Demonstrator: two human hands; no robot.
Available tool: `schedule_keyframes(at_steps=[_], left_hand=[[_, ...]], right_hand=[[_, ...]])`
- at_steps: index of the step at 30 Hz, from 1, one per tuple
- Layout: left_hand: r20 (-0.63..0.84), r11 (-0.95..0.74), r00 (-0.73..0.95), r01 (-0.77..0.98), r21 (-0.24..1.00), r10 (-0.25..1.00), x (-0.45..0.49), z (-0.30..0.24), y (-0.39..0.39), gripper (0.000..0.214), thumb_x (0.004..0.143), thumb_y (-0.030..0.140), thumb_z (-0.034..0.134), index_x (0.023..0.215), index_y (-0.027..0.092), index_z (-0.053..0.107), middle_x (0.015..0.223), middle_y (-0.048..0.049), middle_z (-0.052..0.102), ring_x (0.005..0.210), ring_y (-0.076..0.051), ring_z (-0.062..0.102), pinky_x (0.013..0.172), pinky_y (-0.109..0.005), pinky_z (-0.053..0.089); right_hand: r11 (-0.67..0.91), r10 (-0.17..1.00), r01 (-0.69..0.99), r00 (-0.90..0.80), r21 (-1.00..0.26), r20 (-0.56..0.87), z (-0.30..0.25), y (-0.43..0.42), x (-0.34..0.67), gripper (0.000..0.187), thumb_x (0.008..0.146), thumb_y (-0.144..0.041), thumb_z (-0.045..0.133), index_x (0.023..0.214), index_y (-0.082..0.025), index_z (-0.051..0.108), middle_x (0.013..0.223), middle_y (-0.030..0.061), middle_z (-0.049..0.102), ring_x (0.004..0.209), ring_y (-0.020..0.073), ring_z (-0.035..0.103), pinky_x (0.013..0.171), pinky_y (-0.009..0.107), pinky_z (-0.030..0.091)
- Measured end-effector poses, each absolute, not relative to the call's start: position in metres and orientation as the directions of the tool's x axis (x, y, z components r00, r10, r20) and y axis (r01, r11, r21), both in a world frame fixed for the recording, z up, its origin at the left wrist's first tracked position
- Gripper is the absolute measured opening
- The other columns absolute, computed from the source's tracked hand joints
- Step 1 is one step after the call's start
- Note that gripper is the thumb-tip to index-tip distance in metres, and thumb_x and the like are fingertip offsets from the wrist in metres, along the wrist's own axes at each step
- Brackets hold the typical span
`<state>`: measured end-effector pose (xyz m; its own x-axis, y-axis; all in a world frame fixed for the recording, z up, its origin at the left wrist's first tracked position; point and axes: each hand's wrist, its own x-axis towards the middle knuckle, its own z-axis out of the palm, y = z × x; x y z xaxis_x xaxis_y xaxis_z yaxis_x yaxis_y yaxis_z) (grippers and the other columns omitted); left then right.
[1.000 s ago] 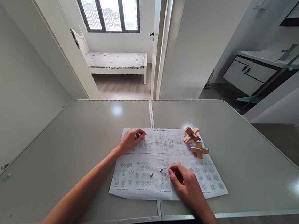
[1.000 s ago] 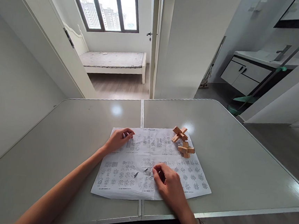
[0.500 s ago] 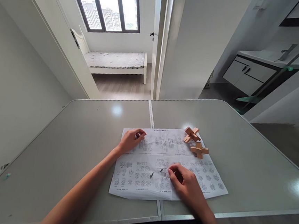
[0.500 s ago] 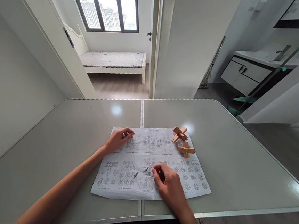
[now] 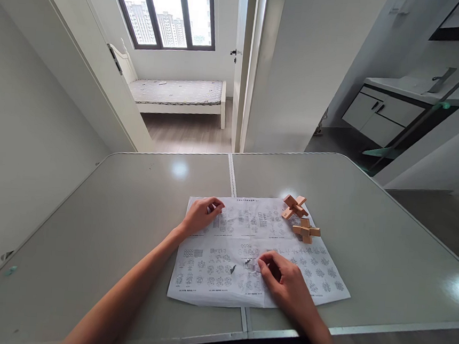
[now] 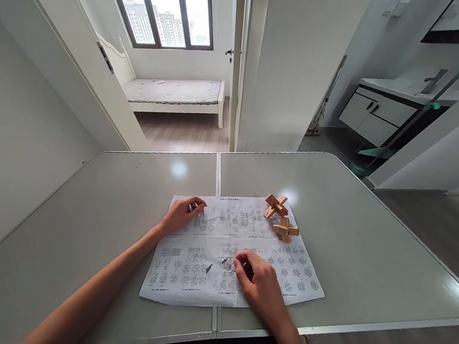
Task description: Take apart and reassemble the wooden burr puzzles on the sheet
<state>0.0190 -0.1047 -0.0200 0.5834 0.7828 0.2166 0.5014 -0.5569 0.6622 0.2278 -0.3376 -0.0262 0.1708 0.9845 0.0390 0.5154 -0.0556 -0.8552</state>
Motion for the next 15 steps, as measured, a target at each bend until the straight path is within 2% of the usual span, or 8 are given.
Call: schedule_keyframes(at_steps=[15], left_hand=[[0.214,-0.556,0.583,0.504,0.661,0.784,0.0182,-0.0217,-0.1044,0.021,0.095,0.033,0.057,0.094,0.023,0.075,0.081,0.0014,0.078,0.057,-0.011,0.060,0.062,-0.022,0.050]], right_hand=[[-0.073,0.987,0.499,0.163,-0.863,0.011,-0.0251,-0.3383,0.2275,0.030,0.104,-0.046,0.052,0.092,-0.022,0.066,0.080,0.0026,0.069,0.073,0.0206,0.063,0.062,0.029,0.043]])
